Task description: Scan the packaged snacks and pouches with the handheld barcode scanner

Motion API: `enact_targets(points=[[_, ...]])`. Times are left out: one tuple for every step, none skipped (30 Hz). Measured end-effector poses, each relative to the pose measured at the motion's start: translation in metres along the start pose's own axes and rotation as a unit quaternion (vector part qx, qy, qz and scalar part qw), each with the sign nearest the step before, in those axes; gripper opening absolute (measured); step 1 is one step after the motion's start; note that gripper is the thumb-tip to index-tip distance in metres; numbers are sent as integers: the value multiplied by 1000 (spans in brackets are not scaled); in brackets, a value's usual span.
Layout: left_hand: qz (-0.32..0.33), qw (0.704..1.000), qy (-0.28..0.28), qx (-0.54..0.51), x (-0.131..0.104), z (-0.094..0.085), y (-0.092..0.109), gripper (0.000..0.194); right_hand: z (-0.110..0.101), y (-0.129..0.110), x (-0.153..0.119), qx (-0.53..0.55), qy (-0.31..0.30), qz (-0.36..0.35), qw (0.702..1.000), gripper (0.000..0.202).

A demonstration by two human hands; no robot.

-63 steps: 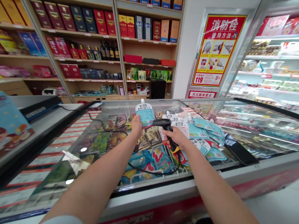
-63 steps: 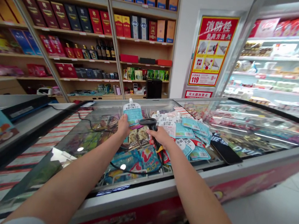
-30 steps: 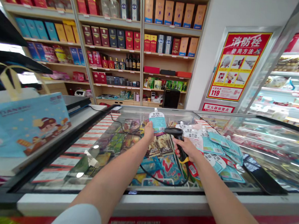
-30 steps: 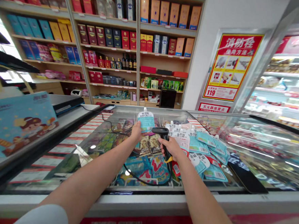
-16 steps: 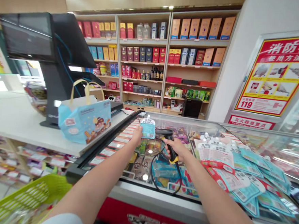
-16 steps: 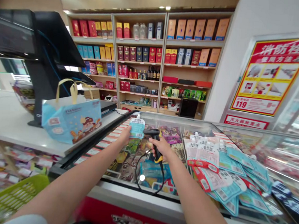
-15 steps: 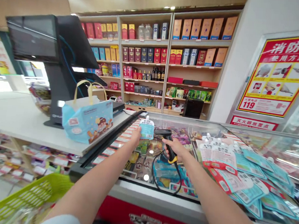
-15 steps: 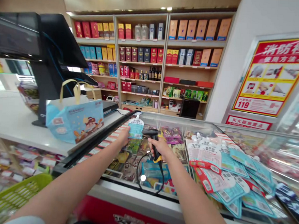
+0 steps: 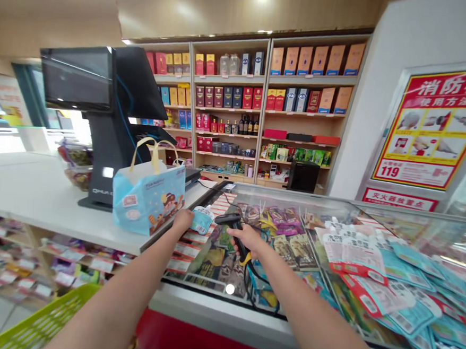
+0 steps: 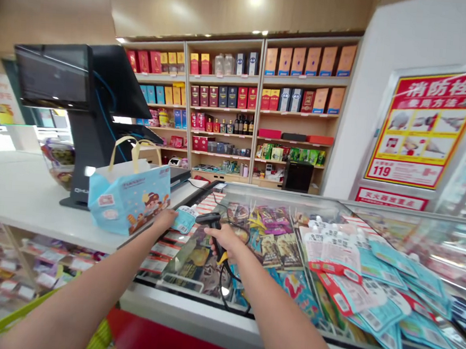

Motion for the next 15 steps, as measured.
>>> enact_targets(points=[[9,998,-8,58,1,-2,2,17,0,0,0,0,1,1,1000,29],[14,994,-14,110,1,-5,4,17,0,-1,-1,1,2,1,1000,29],[15,988,-17,153,0,-6,6,19,0,-1,-2,3,5,1,1000,28],[16,982,-15,186,-3,-8,9,22,-1,-2,-3,5,9,1,1000,28],[19,977,-9,214,-6,-10,11,27,-2,-3,-3,8,16,0,1000,27],[26,971,2,238,-10,-11,15,31,-3,-3,-4,12,21,-1,1000,27],[37,965,17,258,-15,-12,18,35,-4,-4,-5,16,25,-2,1000,28],[50,960,35,273,-19,-13,22,37,-6,-5,-5,19,26,-3,999,28],[63,956,53,282,-22,-13,27,38,-9,-6,-6,23,26,-5,999,28],[75,954,65,283,-26,-12,33,37,-11,-7,-7,27,24,-8,999,28],[84,955,68,277,-28,-10,41,36,-15,-9,-9,30,24,-12,999,27],[95,958,63,262,-31,-7,50,35,-18,-12,-11,33,26,-19,999,27],[109,963,54,241,-34,-2,62,33,-23,-15,-14,35,30,-29,999,26],[126,968,44,213,-38,3,76,30,-29,-18,-19,36,36,-39,998,26],[143,972,32,182,-43,10,92,26,-36,-22,-24,38,43,-51,997,26]])
Point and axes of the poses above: each hand's wrist, its own x-axis towards the middle knuckle, its own z-axis out of the palm, y = z × x, the point moved 2 cm from there along x, towards the middle knuckle, and after that the axes turned 14 degrees about x, right-handed, at the moved point
